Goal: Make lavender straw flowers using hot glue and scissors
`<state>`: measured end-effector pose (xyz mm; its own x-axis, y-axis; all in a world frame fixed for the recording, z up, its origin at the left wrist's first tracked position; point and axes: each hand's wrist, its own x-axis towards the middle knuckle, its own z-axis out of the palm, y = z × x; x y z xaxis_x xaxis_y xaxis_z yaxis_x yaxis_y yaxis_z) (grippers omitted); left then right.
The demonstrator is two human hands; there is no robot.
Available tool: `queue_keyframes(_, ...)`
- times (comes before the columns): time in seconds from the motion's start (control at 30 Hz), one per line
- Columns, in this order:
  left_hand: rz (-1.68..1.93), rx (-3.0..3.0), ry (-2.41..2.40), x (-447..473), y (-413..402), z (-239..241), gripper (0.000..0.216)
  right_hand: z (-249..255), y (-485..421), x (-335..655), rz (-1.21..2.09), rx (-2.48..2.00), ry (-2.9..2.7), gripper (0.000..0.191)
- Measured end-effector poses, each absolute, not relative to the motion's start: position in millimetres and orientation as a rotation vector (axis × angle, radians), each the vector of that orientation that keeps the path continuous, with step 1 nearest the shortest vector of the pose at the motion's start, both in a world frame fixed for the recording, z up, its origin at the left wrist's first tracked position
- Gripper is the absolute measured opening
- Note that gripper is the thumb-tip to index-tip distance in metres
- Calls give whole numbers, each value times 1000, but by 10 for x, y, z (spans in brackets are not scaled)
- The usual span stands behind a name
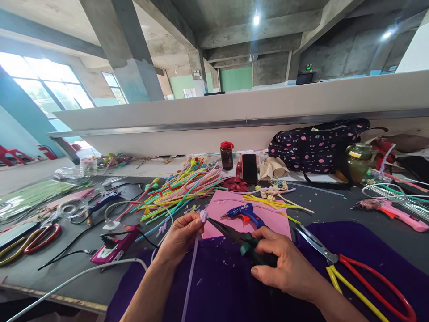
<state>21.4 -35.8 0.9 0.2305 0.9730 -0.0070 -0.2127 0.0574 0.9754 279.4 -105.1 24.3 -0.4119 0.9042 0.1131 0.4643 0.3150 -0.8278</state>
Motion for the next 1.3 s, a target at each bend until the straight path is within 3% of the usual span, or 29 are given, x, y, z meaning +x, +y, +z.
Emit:
queue_keyframes(0.8, 957, 1280, 1080, 232, -356, 67, 22, 216, -1016, 2963, 792, -1278, -2188, 12)
queue_keyframes(1.13, 1072, 838, 527, 206, -369, 25, 26, 286, -1003, 2946, 1264, -1048, -1906, 12)
queue_keyframes(1.3, 1071, 755, 380, 240, -377, -20, 24, 299, -1035, 2860, 1343, -1012, -1845, 10)
